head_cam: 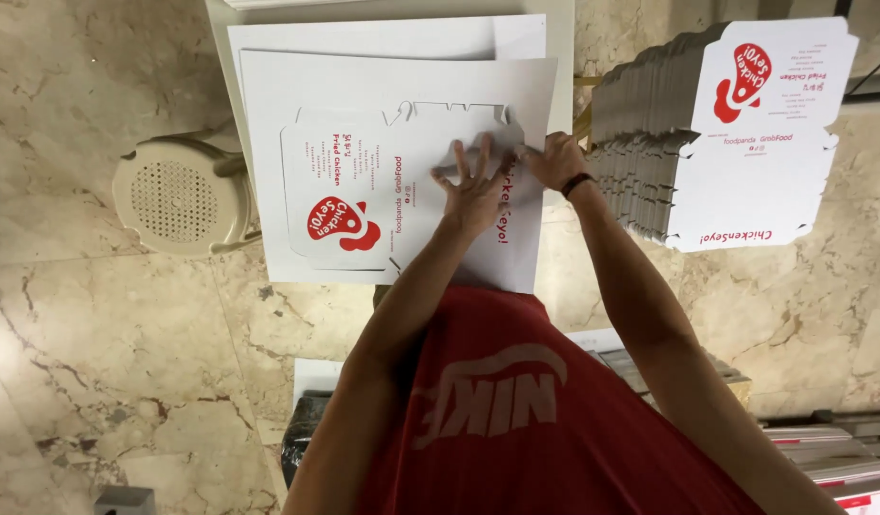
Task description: The person organizes flat cardboard packaging by hand, moving stacks between containers and onto a table.
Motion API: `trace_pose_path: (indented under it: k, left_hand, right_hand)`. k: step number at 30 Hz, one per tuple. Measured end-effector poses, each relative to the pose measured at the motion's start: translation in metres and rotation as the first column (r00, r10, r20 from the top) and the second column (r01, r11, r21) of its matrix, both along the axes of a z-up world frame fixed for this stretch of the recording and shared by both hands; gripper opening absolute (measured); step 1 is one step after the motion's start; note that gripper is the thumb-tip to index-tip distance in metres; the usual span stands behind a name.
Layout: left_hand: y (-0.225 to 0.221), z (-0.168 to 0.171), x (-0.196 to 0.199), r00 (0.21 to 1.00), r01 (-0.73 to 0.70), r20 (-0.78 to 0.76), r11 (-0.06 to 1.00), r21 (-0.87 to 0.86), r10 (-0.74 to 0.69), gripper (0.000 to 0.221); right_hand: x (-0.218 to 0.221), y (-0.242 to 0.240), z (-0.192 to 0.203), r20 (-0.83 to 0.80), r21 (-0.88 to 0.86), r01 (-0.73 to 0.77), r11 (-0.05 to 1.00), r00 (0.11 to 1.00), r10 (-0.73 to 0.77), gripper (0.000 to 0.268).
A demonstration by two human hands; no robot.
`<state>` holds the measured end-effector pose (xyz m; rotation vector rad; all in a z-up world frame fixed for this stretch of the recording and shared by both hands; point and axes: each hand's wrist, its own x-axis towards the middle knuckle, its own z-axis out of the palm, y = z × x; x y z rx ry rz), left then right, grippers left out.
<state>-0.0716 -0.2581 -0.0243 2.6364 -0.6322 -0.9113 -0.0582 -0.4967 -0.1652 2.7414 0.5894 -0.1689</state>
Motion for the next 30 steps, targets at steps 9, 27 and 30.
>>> trace_pose_path:
  k: [9, 27, 30]
  left_hand:
    - [-0.002, 0.023, 0.012, 0.981, 0.108, -0.178, 0.975, 0.193, -0.073, 0.084]
    - [-0.01, 0.004, -0.02, 0.981, 0.073, -0.192, 0.983, 0.17, -0.04, 0.083]
    - [-0.008, 0.003, -0.014, 0.98, 0.06, -0.199, 0.984, 0.169, -0.026, 0.086]
  right_hand:
    - [0.0, 0.014, 0.083, -0.696, 0.336, 0.801, 0.495, 0.565, -0.443, 0.051]
    - [-0.027, 0.063, 0.15, -0.812, 0.145, 0.838, 0.527, 0.405, -0.421, 0.077]
    - [-0.03, 0.051, 0.128, -0.746, 0.585, 0.732, 0.349, 0.654, -0.123, 0.053]
